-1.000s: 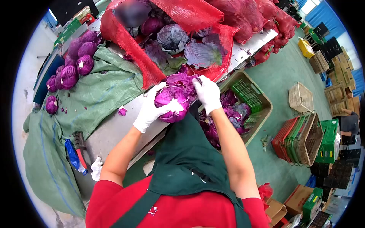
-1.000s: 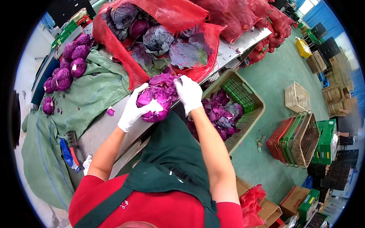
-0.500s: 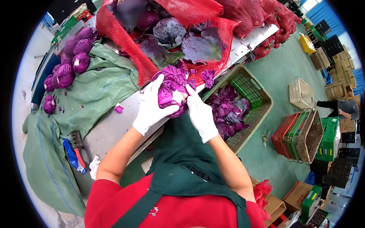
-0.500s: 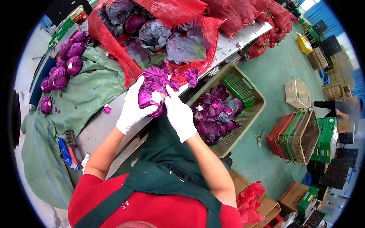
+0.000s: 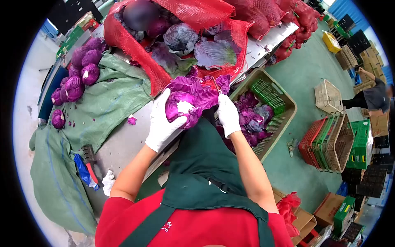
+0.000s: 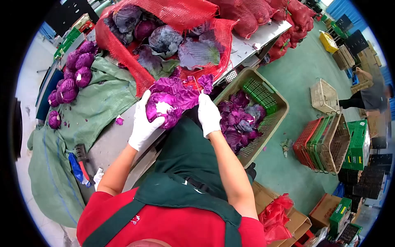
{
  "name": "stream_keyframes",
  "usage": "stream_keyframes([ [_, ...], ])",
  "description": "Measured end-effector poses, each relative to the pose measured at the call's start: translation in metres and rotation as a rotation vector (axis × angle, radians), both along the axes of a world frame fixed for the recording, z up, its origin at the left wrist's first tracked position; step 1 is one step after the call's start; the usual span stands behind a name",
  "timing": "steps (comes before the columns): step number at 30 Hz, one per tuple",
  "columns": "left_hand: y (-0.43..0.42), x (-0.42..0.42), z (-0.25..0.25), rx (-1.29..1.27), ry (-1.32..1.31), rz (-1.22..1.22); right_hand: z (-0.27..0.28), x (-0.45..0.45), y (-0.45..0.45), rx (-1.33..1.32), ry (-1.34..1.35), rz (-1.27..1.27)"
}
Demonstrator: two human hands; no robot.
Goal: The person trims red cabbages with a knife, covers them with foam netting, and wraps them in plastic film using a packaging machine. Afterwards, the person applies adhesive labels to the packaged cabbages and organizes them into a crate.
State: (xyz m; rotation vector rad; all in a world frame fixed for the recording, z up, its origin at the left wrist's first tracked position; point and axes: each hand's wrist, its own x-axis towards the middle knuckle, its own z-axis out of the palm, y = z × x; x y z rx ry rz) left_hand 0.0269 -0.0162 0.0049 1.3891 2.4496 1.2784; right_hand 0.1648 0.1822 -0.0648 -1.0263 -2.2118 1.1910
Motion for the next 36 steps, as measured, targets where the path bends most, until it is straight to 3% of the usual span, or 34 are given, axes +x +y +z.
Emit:
stream_keyframes([
  [1,-0.006,-0.005,-0.002,0.018,-0.116,-0.002,0.013,0.0,-0.008,-0.029,0.038,-0.055],
  [3,-0.014,-0.017,-0.001,-0.127,-0.004,-0.058,0.057,0.006,-0.02,-0.16,-0.041,-0.054],
  [5,-0.014,-0.025,0.005,0.014,0.091,-0.282,0.077,0.014,-0.035,-0.022,0.004,-0.116],
  [6,-0.012,-0.027,-0.001,0.054,-0.096,-0.337,0.079,0.019,-0.041,-0.073,0.047,-0.091],
  [7,-0.012,-0.025,-0.006,0.054,-0.098,-0.339,0.08,0.024,-0.047,-0.12,0.092,-0.067],
  [8,-0.01,-0.022,-0.008,0.028,-0.112,-0.21,0.066,0.024,-0.058,-0.112,0.223,-0.026],
  [10,0.001,-0.012,-0.003,0.071,-0.056,-0.048,0.046,0.014,-0.076,0.199,0.157,0.079],
  [11,0.012,0.006,0.002,0.046,0.029,0.071,0.04,0.007,-0.084,0.074,0.104,0.036],
  [12,0.018,0.012,-0.002,0.036,0.062,0.115,0.017,0.0,-0.07,0.246,0.23,0.078],
  [13,0.02,0.016,-0.009,0.024,0.093,0.159,0.043,0.003,-0.065,0.119,0.122,0.09],
  [16,0.026,0.018,-0.02,0.083,0.197,0.16,0.054,0.004,-0.059,0.214,0.123,0.124],
  [18,0.028,0.021,-0.02,0.114,0.131,0.142,0.059,0.002,-0.06,0.529,0.119,0.146],
  [21,0.034,0.022,-0.024,0.111,0.209,0.177,0.069,-0.001,-0.067,0.657,-0.005,0.075],
  [28,0.039,0.03,-0.025,0.111,0.308,0.207,0.076,-0.002,-0.069,0.648,-0.14,0.054],
  [36,0.047,0.043,-0.021,0.126,0.371,0.267,0.046,-0.007,-0.05,0.475,-0.13,-0.15],
])
